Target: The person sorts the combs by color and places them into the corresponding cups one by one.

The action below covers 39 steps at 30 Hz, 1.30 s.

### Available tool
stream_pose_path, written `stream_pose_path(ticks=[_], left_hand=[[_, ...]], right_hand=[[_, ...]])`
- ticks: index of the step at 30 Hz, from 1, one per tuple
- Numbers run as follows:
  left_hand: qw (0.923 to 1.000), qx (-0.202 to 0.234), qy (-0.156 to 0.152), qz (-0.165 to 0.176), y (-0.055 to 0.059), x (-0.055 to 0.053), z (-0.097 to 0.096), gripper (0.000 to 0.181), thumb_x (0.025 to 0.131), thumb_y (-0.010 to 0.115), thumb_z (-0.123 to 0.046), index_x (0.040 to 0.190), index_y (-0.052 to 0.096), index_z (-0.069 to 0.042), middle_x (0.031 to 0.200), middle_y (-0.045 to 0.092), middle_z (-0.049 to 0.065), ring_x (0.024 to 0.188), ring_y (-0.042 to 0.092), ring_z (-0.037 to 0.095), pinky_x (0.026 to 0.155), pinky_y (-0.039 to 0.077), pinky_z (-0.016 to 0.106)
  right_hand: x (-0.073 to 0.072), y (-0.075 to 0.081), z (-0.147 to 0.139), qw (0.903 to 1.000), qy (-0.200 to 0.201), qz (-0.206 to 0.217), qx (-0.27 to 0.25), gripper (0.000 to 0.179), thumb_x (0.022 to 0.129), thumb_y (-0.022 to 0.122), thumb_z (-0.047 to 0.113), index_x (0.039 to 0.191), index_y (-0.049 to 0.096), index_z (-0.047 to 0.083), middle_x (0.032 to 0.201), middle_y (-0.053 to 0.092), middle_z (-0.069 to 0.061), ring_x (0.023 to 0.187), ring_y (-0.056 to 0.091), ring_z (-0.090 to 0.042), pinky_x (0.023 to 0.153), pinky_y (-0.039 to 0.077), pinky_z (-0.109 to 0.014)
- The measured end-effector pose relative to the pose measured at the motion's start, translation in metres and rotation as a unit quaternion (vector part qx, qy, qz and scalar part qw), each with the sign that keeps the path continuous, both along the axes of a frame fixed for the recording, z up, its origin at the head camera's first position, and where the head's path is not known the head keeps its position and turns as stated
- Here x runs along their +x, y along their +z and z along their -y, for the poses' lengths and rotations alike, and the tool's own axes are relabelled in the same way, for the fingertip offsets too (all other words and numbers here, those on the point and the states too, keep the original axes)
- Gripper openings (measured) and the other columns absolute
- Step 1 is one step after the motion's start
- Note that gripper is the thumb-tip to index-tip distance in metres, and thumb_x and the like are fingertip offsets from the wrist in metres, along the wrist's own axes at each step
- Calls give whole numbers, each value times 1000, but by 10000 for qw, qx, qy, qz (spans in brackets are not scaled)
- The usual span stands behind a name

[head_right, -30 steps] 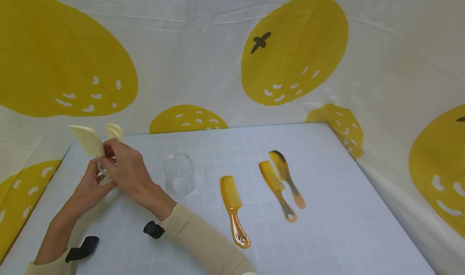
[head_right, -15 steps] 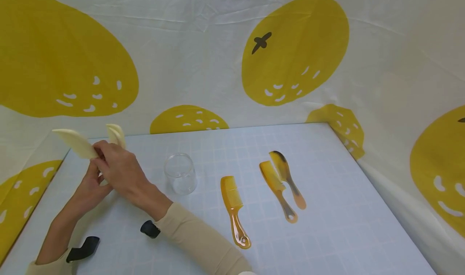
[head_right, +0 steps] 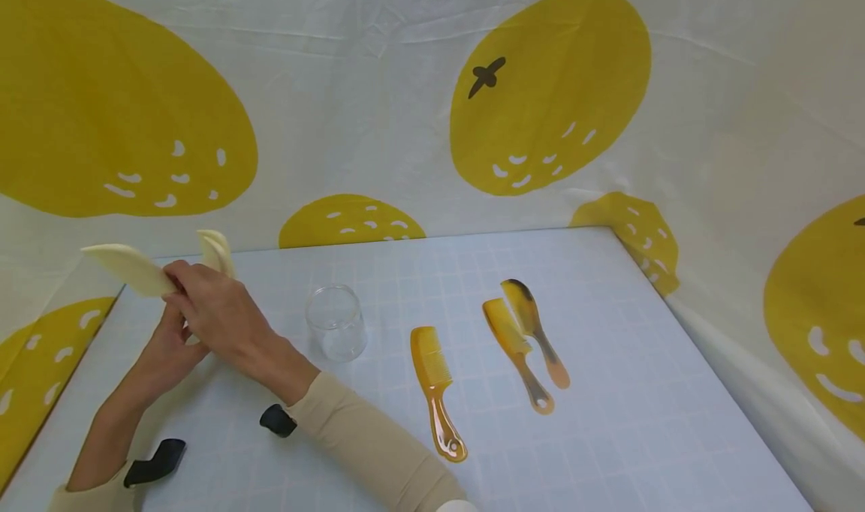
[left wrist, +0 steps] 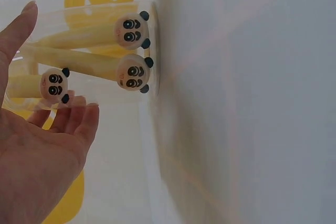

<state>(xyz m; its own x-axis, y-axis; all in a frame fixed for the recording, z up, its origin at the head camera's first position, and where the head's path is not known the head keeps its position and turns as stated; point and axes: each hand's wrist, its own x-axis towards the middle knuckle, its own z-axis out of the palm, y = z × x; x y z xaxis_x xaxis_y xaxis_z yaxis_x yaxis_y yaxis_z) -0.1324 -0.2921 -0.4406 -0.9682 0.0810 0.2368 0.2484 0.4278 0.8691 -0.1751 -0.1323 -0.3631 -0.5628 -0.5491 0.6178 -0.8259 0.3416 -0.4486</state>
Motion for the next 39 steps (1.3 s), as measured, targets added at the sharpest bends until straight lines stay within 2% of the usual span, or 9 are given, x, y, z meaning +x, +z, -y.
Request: stream_pose_path(ticks=[5, 13, 20, 25, 29, 32, 34, 36, 39], left_hand=[[9996, -212, 170, 99, 0, -1, 1, 89, 95, 72, -3, 160, 11, -11, 158, 22, 14, 130, 28, -5, 98, 29, 6], [9990, -222, 193, 336, 1, 0, 2, 88, 97, 70, -7, 161, 9, -6, 160, 19, 20, 139, 28, 6, 99, 29, 3], [9999, -129, 38, -79, -2, -1, 0, 91, 94, 71, 1, 161, 11, -13, 156, 23, 0, 133, 27, -7, 97, 30, 2], [9997, -219, 117, -64, -2, 0, -1, 82, 95, 71, -2, 159, 20, -10, 147, 31, -11, 130, 29, -7, 106, 31, 15], [9999, -108, 121, -58, -3, 1, -1, 78, 95, 70, 1, 157, 25, -12, 143, 33, -15, 128, 30, -7, 119, 27, 45], [9999, 87, 97, 13, -2, 2, 0, 80, 94, 69, 4, 158, 24, -12, 142, 32, -16, 128, 29, -8, 112, 17, 77], [9999, 98, 133, 44, -2, 3, -1, 80, 94, 70, 4, 157, 23, -9, 141, 33, -17, 127, 28, -8, 108, 15, 82], [9998, -15, 217, 48, 0, 5, -2, 78, 93, 71, 2, 156, 25, -5, 140, 35, -18, 125, 30, -8, 115, 20, 74], [9991, -265, 334, 25, 2, 8, -3, 75, 93, 74, -3, 153, 30, -4, 137, 39, -16, 124, 32, -8, 120, 32, 33]], right_hand=[[-3, 4, -4, 9989, 298, 217, -273, 19, 101, 67, 12, 118, 65, 4, 110, 68, -2, 97, 62, -8, 92, 42, -4], [-3, 3, -4, 9983, 99, 231, 517, 21, 103, 64, 15, 123, 66, 9, 115, 71, 3, 100, 62, -2, 95, 39, -3], [0, -3, -6, 9969, 51, 639, 464, 18, 103, 65, 14, 120, 66, 7, 108, 71, 2, 89, 59, 1, 84, 41, -2], [4, -5, -11, 9965, -106, 668, 481, 19, 102, 65, 14, 119, 65, 6, 107, 70, 1, 90, 60, 0, 83, 41, -2], [7, -6, -14, 9975, -184, 523, 432, 15, 101, 66, 13, 115, 67, 7, 103, 70, 2, 88, 59, 1, 81, 41, -2], [10, -6, -19, 9981, -190, 444, 371, 13, 101, 66, 12, 112, 68, 8, 102, 71, 2, 87, 60, 1, 80, 41, -1], [13, -6, -22, 9982, -163, 482, 317, 11, 100, 66, 12, 111, 68, 8, 101, 71, 3, 88, 61, 1, 80, 41, -1], [15, -6, -27, 9978, -121, 594, 253, 10, 100, 66, 11, 110, 68, 8, 102, 71, 2, 91, 62, 1, 83, 41, 0], [17, -7, -36, 9960, -2, 883, 150, 10, 100, 65, 10, 110, 67, 8, 104, 71, 2, 95, 62, 2, 88, 42, -1]])
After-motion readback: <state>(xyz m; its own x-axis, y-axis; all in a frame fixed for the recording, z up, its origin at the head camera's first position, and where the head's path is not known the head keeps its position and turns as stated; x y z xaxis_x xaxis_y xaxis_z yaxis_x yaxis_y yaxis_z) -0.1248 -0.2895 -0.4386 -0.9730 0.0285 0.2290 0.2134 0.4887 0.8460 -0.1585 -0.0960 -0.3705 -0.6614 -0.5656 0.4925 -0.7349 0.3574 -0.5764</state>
